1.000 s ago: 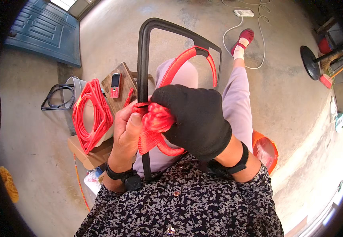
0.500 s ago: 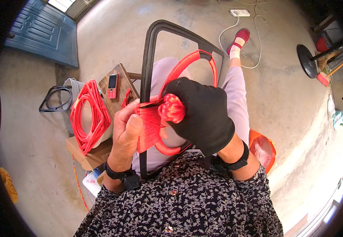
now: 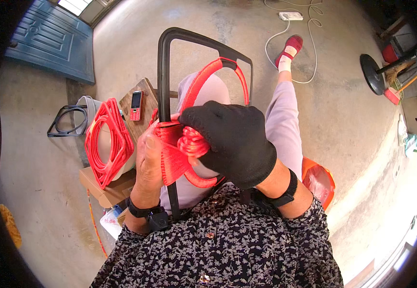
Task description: The recorder is wrapping a red cable around a black metal frame.
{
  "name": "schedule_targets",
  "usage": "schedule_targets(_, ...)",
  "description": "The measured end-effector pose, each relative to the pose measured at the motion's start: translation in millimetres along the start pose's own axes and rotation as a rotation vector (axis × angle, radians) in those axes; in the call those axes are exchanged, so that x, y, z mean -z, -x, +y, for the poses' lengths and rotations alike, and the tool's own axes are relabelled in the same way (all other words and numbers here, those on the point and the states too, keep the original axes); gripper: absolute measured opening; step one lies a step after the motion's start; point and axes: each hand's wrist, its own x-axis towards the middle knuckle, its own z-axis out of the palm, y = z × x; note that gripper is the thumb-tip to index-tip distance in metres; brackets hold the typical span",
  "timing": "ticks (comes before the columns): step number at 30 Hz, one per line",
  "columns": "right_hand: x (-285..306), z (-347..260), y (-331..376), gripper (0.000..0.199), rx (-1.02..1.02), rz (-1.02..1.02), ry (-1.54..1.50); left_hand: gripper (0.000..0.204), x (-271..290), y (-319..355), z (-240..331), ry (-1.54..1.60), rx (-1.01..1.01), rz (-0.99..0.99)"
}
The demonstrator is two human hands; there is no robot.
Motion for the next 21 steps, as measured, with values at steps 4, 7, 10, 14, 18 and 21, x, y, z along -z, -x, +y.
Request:
schedule_targets(4,0,-7,-6,0.045,0.002,0.100,0.002,0.056,2,3,-2,0.046,0.105,0.003)
schedule_targets(7,-4,-9,-13,0.040,0.031,0.214,-0.042,0.053,1,3,0,0.004,0.048,-0.090)
schedule_targets(10,-11,-13,-15,0.037,-0.083,0.170,-0.233,0.050,4,4,-14,0.405,0.217,0.050)
schedule_targets(14,-7,-18,-13,0.033,-0.174,0.131,-0.392,0.046,-2,-6,-2,0.534,0.372,-0.048)
schedule_targets(18,-5,-22,-10,0.033,-0.136,0.192,-0.327,0.045,4,-8,-23,0.918,0.409,-0.243)
schedule_targets(21,0,-25,-3,0.033,-0.110,0.299,-0.144,0.044,3,-14,-24,0.842,0.422,-0.247)
